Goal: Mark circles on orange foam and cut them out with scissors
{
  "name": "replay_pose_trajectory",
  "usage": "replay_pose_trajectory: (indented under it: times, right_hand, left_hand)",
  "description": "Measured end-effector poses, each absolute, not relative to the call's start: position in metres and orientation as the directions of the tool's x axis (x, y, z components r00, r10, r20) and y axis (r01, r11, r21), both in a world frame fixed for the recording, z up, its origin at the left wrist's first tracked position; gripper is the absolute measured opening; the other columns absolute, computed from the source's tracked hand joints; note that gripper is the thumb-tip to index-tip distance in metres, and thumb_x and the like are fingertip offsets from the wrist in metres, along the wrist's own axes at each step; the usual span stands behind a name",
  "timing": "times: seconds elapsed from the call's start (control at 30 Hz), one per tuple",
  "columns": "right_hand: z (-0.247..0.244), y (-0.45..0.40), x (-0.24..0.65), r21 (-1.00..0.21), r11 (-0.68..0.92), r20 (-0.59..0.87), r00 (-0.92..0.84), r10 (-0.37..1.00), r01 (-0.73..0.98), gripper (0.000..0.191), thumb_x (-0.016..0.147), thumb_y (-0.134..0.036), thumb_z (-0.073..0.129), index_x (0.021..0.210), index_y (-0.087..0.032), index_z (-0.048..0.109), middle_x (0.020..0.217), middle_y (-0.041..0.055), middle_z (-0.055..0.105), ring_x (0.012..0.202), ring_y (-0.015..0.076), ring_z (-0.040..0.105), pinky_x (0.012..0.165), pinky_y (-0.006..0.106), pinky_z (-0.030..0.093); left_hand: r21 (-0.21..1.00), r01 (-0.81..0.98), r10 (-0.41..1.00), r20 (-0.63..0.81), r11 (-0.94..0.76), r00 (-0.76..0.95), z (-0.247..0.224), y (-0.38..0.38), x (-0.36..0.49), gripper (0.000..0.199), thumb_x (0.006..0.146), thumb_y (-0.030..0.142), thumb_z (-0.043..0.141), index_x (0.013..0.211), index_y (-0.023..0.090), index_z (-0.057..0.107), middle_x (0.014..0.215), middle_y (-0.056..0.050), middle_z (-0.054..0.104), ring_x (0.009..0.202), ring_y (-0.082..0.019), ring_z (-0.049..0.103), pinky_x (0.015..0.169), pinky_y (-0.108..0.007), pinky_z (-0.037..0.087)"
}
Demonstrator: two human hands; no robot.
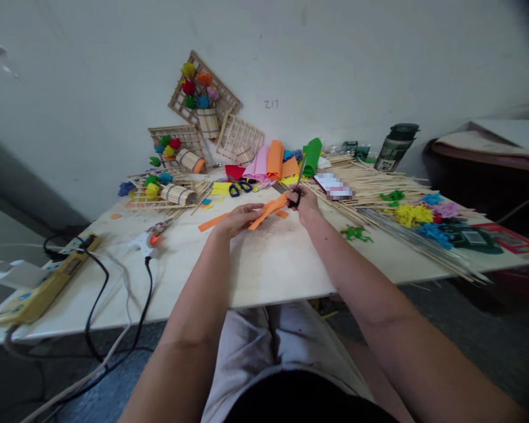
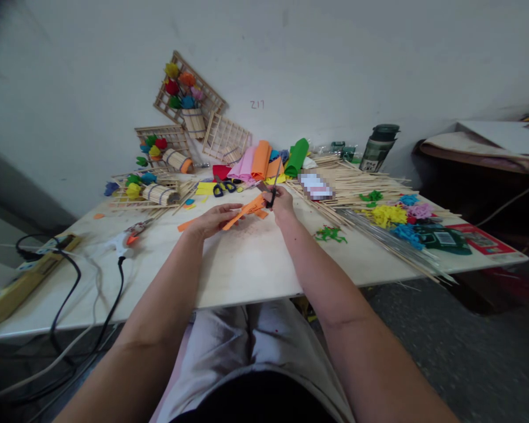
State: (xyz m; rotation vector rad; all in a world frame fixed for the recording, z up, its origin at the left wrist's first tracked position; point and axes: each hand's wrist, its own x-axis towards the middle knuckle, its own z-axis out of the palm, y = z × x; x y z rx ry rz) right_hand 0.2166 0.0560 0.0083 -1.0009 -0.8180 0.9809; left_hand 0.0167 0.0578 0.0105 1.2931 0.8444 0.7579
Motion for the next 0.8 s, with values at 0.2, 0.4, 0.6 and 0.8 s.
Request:
replay_pose_trajectory:
  times: [0.2, 0.4, 0.6, 0.8]
  right_hand:
    - [0.01, 0.0558, 0.2152, -0.926, 0.243, 0.134, 0.349, 0.927, -0.288, 0.027, 0.057, -0.014, 0.064, 0.081, -0.018, 0.052, 0.053, -0.0087, 0.054, 0.039, 0.0058, 0.049, 0.034, 0.015, 0.025]
    - [0.009, 0.0568, 0.2138, -0.944, 0.239, 0.14, 0.378, 0.915, -0.228, 0.027, 0.056, -0.015, 0.065, 0.08, -0.018, 0.053, 0.053, -0.0094, 0.051, 0.039, 0.006, 0.048, 0.034, 0.015, 0.025]
    - [0.0048, 0.0612, 0.2127, -0.936, 0.263, 0.151, 0.405, 0.902, -0.236, 0.027, 0.054, -0.014, 0.064, 0.079, -0.018, 0.053, 0.055, -0.0106, 0.052, 0.041, 0.0051, 0.047, 0.042, 0.017, 0.039]
    - [0.009, 0.0569, 0.21, -0.953, 0.224, 0.127, 0.402, 0.907, -0.203, 0.024, 0.059, -0.016, 0.065, 0.078, -0.019, 0.052, 0.055, -0.0102, 0.052, 0.042, 0.0064, 0.048, 0.042, 0.018, 0.041]
  left_hand:
    - [0.977, 0.114, 0.816, -0.212, 0.179, 0.538, 0.0125, 0.0541, 0.0184, 0.029, 0.062, 0.035, 0.08, 0.074, 0.012, 0.066, 0.058, 0.0, 0.057, 0.044, -0.007, 0.047, 0.039, -0.018, 0.033]
    - [0.983, 0.051, 0.923, -0.184, 0.177, 0.337, 0.0098, 0.0585, 0.018, 0.029, 0.055, 0.026, 0.083, 0.065, 0.015, 0.059, 0.053, 0.003, 0.053, 0.042, -0.006, 0.046, 0.037, -0.017, 0.031]
    - [0.976, -0.129, 0.957, -0.139, 0.176, 0.253, 0.0084, 0.0621, 0.0205, 0.022, 0.062, 0.015, 0.078, 0.07, 0.013, 0.058, 0.063, -0.003, 0.065, 0.054, -0.011, 0.062, 0.049, -0.018, 0.046]
    - [0.977, -0.194, 0.984, -0.055, 0.088, 0.167, 0.0123, 0.0593, 0.0245, 0.016, 0.07, 0.013, 0.071, 0.083, 0.01, 0.062, 0.069, -0.005, 0.068, 0.058, -0.012, 0.066, 0.054, -0.018, 0.049]
